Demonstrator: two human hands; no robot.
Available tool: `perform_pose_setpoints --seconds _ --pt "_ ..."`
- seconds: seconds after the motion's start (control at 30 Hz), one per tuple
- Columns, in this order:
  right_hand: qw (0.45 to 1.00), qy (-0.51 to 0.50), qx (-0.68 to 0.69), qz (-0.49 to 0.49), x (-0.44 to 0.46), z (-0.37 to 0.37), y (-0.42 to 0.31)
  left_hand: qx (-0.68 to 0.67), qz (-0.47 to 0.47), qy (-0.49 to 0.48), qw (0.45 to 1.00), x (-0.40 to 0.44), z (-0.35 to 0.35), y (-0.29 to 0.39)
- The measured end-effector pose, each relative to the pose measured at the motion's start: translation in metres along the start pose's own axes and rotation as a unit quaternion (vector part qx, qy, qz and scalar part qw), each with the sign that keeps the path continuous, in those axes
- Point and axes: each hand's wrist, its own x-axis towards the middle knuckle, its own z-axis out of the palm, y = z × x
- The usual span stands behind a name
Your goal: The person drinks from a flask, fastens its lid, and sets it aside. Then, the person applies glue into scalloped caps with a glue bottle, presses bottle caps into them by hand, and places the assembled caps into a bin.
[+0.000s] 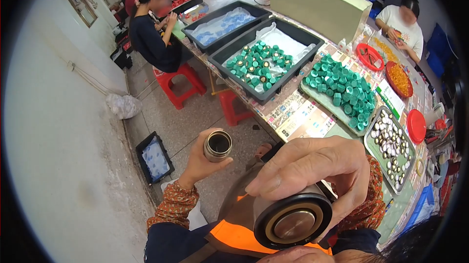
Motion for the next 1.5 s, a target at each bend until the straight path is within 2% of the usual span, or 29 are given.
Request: perform_pose_setpoints --seconds 0.1,0.2,0.33,0.47,0.53,0.63,0.73,0.93,1.03,1.13,1.2,1.27,1.33,1.4,1.5 --pt "0.999 -0.033 -0.034 0.011 0.004 -0.003 -0.009 0.02 0.017 0.004 1.0 0.001 0.0 0.002" --pt "0.996 -0.053 -0.071 0.021 0.012 -0.003 -0.024 -0.013 -0.013 -0.005 1.0 0.0 0.0 0.004" --pt "0.994 -0.078 -0.071 -0.01 0.02 -0.002 -0.031 0.011 -0.028 -0.009 0.999 0.0 -0.003 0.013" --pt "0.978 -0.179 -0.099 -0.039 0.035 -0.018 -0.039 -0.016 -0.029 -0.006 0.999 -0.001 -0.004 0.011" --pt "0.973 -0.196 -0.11 -0.046 0.04 -0.019 -0.044 -0.022 -0.033 -0.008 0.999 -0.002 -0.005 0.011" --pt "0.975 -0.168 -0.137 -0.048 0.045 -0.007 -0.058 -0.062 -0.066 -0.009 0.996 -0.005 -0.006 0.006" --pt "0.975 -0.142 -0.165 -0.052 0.05 0.006 -0.074 -0.003 0.015 -0.004 1.0 -0.001 -0.008 0.015" --pt "0.973 -0.123 -0.185 -0.054 0.053 0.013 -0.084 -0.008 0.002 -0.011 1.0 0.002 -0.009 0.022" --pt "0.982 -0.123 -0.141 -0.039 0.048 0.001 -0.07 0.01 0.043 -0.013 0.999 0.005 -0.005 0.004" --pt "0.995 -0.085 -0.049 -0.01 0.029 -0.007 -0.041 -0.017 0.034 -0.016 0.999 0.005 -0.006 0.02" --pt "0.999 -0.04 0.021 0.021 0.017 -0.005 -0.026 0.013 0.028 -0.013 0.999 0.002 -0.006 0.022" --pt "0.984 0.07 0.135 0.094 -0.01 0.003 -0.004 0.028 0.034 -0.014 0.999 0.001 -0.007 0.026" --pt "0.957 0.159 0.155 0.185 -0.032 0.003 0.014 -0.013 -0.008 -0.021 1.0 -0.003 -0.004 0.017" --pt "0.931 0.227 0.135 0.251 -0.05 -0.001 0.038 0.026 -0.003 -0.035 0.999 -0.002 -0.005 0.023" --pt "0.92 0.256 0.109 0.278 -0.076 -0.006 0.076 0.037 -0.013 -0.052 0.998 0.001 -0.003 0.02"
